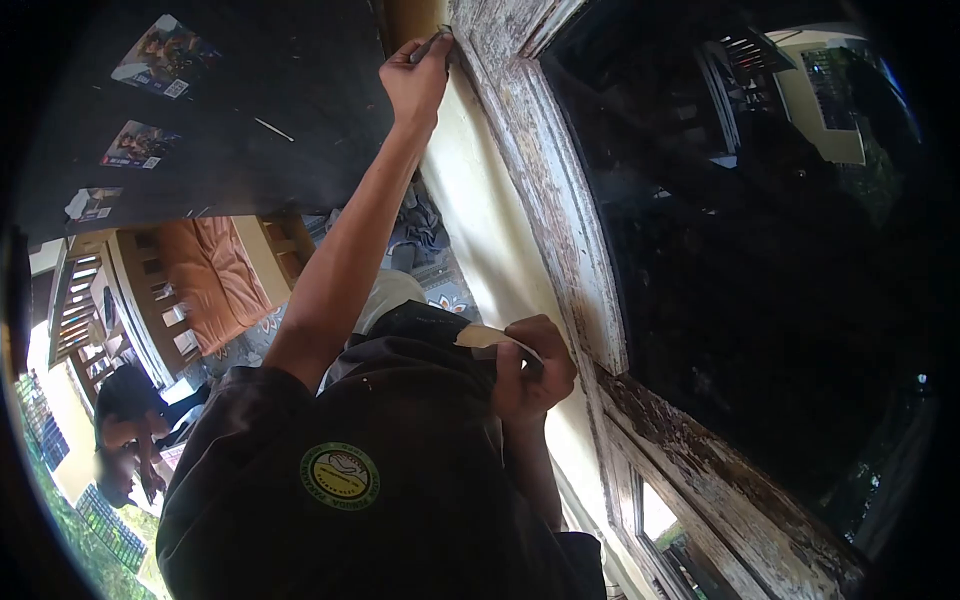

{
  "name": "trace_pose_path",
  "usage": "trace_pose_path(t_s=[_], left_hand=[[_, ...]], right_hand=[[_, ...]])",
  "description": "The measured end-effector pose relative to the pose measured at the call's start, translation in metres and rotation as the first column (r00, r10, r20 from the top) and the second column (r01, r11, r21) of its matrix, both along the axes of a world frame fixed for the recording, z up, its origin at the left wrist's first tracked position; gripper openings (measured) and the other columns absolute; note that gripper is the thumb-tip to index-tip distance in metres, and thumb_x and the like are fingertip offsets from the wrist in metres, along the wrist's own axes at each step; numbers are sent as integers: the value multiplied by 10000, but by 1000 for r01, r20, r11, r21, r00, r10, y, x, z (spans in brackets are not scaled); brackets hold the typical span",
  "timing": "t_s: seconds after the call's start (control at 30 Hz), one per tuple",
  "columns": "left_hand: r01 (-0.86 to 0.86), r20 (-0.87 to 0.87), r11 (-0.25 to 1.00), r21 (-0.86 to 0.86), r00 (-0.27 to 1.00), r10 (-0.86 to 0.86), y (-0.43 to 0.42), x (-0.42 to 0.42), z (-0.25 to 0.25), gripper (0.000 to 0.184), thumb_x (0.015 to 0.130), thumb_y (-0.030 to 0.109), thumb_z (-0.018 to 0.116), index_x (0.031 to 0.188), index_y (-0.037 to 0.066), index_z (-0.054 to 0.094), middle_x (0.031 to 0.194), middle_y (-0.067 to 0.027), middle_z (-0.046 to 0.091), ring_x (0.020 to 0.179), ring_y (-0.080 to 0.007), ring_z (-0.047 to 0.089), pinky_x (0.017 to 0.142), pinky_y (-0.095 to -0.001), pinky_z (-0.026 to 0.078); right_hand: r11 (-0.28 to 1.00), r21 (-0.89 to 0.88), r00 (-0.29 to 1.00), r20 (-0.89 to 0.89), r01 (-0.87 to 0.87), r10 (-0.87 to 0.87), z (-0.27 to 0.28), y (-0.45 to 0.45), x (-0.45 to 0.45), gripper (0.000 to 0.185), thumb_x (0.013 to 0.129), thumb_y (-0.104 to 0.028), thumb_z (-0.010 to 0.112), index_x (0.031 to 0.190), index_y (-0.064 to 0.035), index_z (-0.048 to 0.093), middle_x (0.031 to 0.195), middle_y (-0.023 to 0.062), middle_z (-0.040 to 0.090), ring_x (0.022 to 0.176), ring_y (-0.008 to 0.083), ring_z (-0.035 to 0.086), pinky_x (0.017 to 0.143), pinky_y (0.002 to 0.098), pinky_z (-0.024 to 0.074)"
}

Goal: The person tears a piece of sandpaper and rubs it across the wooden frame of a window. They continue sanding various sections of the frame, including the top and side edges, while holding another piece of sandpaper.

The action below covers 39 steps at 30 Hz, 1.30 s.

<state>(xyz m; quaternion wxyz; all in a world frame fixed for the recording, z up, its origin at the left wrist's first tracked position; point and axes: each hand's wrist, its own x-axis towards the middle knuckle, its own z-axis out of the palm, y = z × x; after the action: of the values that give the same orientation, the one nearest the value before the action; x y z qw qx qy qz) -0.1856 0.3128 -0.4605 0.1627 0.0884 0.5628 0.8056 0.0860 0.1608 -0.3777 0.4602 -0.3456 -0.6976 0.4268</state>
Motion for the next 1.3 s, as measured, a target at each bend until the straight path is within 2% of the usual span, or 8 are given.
trace_pose_path(t_s=[0.27,0.47,0.5,0.6,0.67,1.03,1.2,1.3], left_hand=[[-73,-61,997,9,995,74,2,10,6,188,775,119,665,779,-68,654,627,-40,604,573,-79,505,544,-254,423],[141,-29,988,62,990,-140,-41,77,13,140,839,55,630,818,-83,642,723,-48,635,676,-60,533,604,-217,437],[157,-64,987,39,986,-154,-48,90,11,124,859,63,641,801,-46,634,649,42,545,572,-3,433,480,-183,340],[243,52,966,89,967,-248,-72,131,16,128,875,74,639,826,-44,633,661,54,536,576,2,416,478,-176,319],[369,144,929,4,919,-366,-91,150,19,99,883,30,608,875,-68,617,768,-3,603,689,-21,496,587,-188,415],[412,257,881,232,848,-464,-143,251,18,134,878,97,649,822,2,572,838,7,613,771,-27,515,644,-197,432],[370,441,852,370,738,-512,-168,284,24,159,817,108,676,915,-5,623,812,-70,654,723,-117,602,641,-288,503],[425,72,880,212,891,-448,-165,288,11,150,777,49,668,916,-3,644,783,-85,646,691,-101,588,581,-263,485]], right_hand=[[831,556,974,180,15,-138,50,31,0,123,818,-119,616,819,-1,583,697,100,593,670,254,573,753,419,479],[871,484,925,362,-83,-113,48,37,4,95,746,-88,677,818,-43,635,726,53,639,716,241,614,899,454,434],[872,472,912,401,-131,-80,51,37,3,100,731,-81,683,816,-50,641,738,42,648,723,233,621,912,458,427],[885,428,881,471,-182,-47,57,38,5,95,738,-84,678,822,-60,641,751,25,655,726,228,624,927,458,416],[878,426,872,489,-218,-20,58,40,8,88,749,-89,673,827,-63,643,754,24,655,729,225,625,931,455,414],[843,420,840,538,-336,67,57,39,8,95,830,-110,647,830,-17,627,745,68,629,730,236,614,981,480,367],[814,447,823,564,-372,67,54,39,8,109,840,-111,637,853,-4,623,758,65,638,733,234,612,994,485,350],[822,433,841,533,-371,98,54,40,12,121,846,-91,629,868,26,615,758,84,634,740,247,613,990,490,362]])
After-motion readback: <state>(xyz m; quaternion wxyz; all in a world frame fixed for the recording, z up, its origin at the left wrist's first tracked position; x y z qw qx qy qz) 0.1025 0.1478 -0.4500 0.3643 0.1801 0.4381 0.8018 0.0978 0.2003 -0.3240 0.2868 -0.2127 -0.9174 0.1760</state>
